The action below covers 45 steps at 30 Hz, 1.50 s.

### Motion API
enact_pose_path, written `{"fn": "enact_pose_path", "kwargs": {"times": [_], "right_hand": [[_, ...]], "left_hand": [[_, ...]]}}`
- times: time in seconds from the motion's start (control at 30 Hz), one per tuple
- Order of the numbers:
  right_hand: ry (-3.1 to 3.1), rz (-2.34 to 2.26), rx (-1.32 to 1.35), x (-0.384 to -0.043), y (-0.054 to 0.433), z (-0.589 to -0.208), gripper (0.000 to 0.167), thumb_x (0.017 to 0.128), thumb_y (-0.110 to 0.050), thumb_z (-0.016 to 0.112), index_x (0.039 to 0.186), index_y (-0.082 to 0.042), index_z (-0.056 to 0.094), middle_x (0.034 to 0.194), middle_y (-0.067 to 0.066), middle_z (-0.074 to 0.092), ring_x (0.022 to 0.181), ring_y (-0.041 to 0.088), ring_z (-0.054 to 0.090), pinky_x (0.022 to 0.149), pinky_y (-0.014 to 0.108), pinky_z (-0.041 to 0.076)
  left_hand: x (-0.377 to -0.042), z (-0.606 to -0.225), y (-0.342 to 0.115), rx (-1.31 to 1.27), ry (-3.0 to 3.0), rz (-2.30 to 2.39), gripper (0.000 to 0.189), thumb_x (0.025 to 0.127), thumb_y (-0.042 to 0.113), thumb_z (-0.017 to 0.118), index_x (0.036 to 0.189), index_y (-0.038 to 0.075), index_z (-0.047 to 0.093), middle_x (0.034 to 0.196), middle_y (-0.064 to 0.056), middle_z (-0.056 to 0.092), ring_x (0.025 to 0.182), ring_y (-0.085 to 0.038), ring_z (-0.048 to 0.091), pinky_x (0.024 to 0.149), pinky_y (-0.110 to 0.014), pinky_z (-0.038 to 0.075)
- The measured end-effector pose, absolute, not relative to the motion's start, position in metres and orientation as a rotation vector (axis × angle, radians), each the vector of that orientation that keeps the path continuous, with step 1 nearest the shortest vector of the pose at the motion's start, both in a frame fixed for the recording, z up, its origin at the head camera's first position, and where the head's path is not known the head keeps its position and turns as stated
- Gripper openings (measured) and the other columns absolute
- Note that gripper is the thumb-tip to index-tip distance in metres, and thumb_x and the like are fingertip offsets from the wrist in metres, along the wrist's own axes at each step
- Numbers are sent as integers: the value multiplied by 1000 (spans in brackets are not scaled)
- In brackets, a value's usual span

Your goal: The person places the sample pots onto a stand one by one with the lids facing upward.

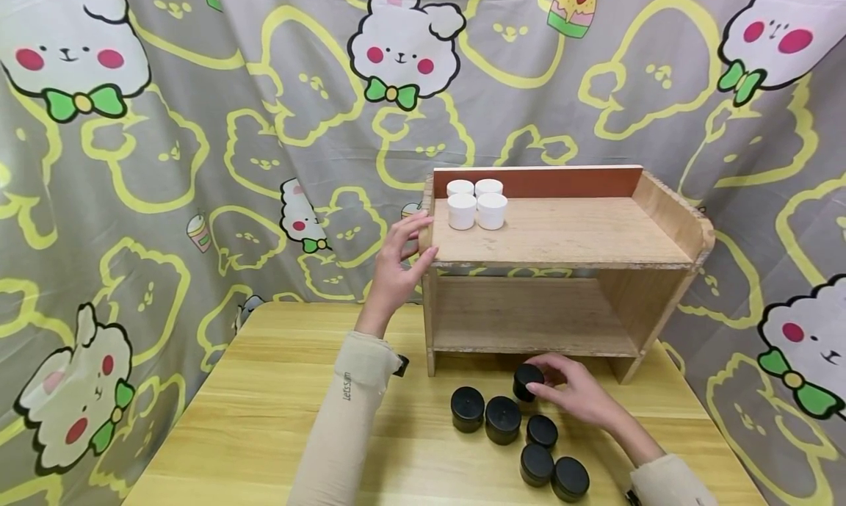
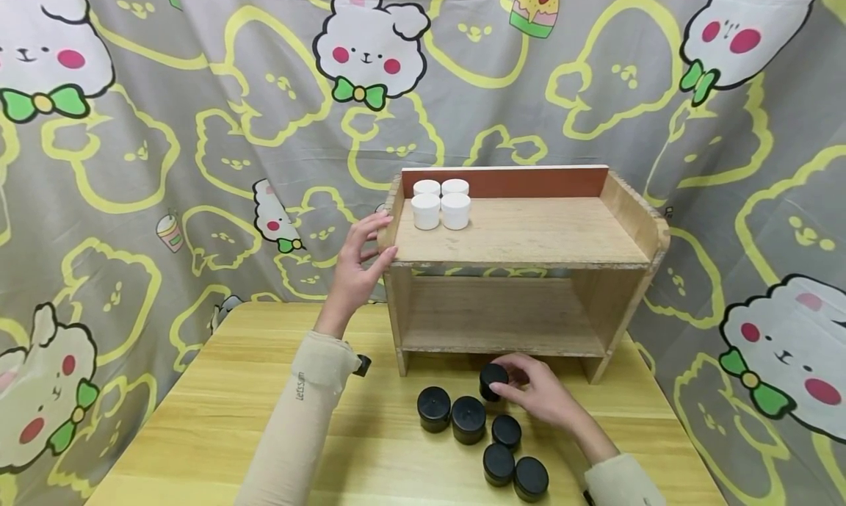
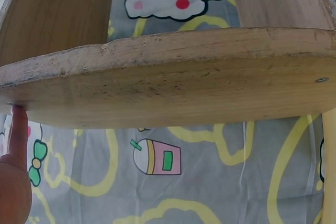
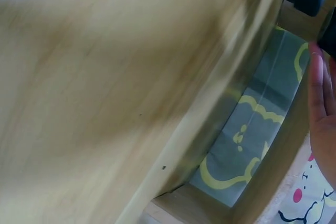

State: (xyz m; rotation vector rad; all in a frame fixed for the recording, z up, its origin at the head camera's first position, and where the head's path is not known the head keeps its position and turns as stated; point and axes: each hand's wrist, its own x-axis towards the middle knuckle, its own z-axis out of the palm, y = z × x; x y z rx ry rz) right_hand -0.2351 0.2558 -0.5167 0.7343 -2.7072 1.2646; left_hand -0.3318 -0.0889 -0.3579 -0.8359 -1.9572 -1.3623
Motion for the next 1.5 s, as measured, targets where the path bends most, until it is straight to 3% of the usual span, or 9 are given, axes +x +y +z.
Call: {"fn": "enact_pose_path", "kwargs": {"times": [0.37,0.77,1.13,1.5], "right_hand": [[-2594,1253,831,-229,250,-503,32,99,-17,71,131,-15,66,115,-1,68,95,3,64,82,28,60],[-2502,1168,857,-225,243,-484,33,97,-13,73,129,-13,68,107,-5,66,88,3,62,77,26,59],[-2536,1189,823,-217,231,-458,34,96,-22,76,128,-21,68,108,-12,64,86,4,63,76,25,57],[-2464,1307,845,-211,219,-429,37,95,-17,77,131,-25,68,110,-8,66,92,8,69,77,25,61]], "left_hand": [[-331,-358,-88,-839,-1955,-1359,43,99,17,71,141,18,61,154,3,51,123,-28,61,99,-44,60],[-332,-359,-89,-837,-1945,-1381,45,98,17,72,141,20,61,155,4,50,124,-26,61,100,-43,60],[-333,-358,-88,-854,-1929,-1374,45,98,15,72,142,19,61,155,2,50,123,-26,61,100,-43,60],[-333,-359,-88,-848,-1941,-1380,44,99,15,71,142,19,61,155,2,50,124,-26,61,100,-44,59]]}}
